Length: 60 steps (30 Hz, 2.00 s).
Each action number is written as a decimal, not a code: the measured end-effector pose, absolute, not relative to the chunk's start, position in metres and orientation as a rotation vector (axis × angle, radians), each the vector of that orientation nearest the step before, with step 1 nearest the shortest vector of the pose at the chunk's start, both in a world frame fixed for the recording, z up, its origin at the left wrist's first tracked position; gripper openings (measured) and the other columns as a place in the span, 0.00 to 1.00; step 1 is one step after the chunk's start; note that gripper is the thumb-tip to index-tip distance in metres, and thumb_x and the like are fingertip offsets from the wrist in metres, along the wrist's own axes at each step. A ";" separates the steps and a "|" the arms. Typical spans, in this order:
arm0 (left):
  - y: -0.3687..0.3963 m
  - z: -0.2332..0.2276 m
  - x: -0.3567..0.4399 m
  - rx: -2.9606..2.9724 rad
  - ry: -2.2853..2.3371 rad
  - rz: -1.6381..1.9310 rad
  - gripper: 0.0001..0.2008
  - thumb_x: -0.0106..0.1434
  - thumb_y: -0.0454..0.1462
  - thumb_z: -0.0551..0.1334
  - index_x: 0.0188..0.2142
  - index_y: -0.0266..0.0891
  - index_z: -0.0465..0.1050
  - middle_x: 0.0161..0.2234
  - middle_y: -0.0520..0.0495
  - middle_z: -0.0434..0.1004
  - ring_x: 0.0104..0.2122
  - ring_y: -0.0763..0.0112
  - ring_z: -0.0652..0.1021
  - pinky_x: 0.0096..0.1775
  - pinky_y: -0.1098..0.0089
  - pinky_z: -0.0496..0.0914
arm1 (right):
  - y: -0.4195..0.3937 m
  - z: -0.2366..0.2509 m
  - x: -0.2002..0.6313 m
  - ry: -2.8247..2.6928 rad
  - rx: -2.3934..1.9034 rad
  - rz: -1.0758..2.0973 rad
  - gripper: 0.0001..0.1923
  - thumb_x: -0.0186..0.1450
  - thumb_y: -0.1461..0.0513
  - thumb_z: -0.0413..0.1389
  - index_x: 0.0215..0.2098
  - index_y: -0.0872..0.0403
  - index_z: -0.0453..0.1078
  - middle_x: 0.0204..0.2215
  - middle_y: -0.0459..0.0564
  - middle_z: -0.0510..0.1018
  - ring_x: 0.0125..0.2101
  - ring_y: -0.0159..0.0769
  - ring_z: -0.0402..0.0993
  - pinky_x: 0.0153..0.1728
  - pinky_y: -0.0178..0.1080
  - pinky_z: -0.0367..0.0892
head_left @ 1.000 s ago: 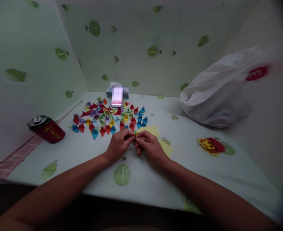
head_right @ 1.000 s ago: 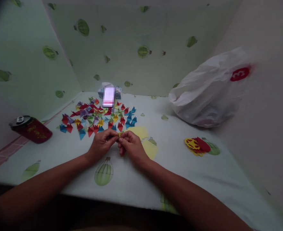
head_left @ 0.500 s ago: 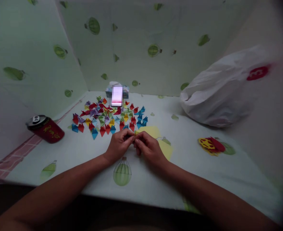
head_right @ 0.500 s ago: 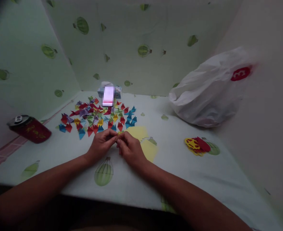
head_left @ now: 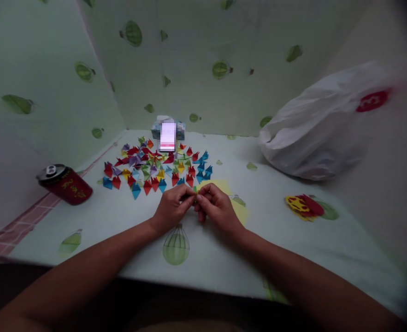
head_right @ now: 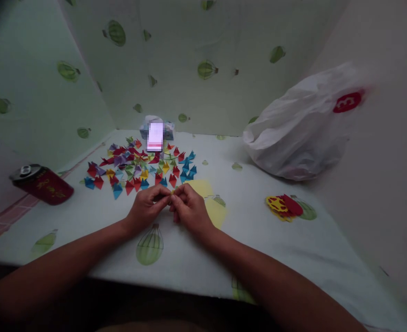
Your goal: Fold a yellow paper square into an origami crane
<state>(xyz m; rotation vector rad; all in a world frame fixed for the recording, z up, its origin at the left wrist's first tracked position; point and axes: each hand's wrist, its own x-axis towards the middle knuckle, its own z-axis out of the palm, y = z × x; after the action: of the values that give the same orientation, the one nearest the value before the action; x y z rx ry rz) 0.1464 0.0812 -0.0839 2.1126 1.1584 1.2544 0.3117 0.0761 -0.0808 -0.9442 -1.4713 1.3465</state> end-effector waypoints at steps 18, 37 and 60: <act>0.082 -0.085 0.146 2.154 1.127 1.325 0.04 0.64 0.31 0.63 0.32 0.37 0.73 0.28 0.50 0.76 0.28 0.73 0.76 0.32 0.73 0.67 | 0.077 -0.081 0.312 -1.490 -0.871 1.366 0.11 0.65 0.56 0.57 0.34 0.52 0.60 0.22 0.41 0.74 0.16 0.27 0.70 0.19 0.32 0.64; 0.082 -0.085 0.146 2.157 1.106 1.342 0.04 0.65 0.31 0.63 0.32 0.37 0.73 0.28 0.51 0.75 0.28 0.73 0.75 0.32 0.73 0.67 | 0.078 -0.082 0.313 -1.514 -0.866 1.337 0.11 0.66 0.56 0.57 0.34 0.52 0.61 0.22 0.41 0.74 0.17 0.27 0.71 0.20 0.32 0.64; 0.082 -0.088 0.146 2.108 1.138 1.332 0.03 0.65 0.33 0.62 0.33 0.38 0.73 0.28 0.49 0.77 0.29 0.71 0.77 0.31 0.72 0.71 | 0.078 -0.082 0.315 -1.521 -0.956 1.209 0.14 0.68 0.51 0.53 0.33 0.52 0.61 0.22 0.41 0.72 0.16 0.27 0.68 0.19 0.32 0.63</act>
<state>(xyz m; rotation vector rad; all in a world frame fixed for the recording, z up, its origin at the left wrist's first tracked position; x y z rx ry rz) 0.1457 0.0824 -0.0878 2.1085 1.1380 1.3323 0.3147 0.0783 -0.0819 -0.9555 -1.5212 1.2091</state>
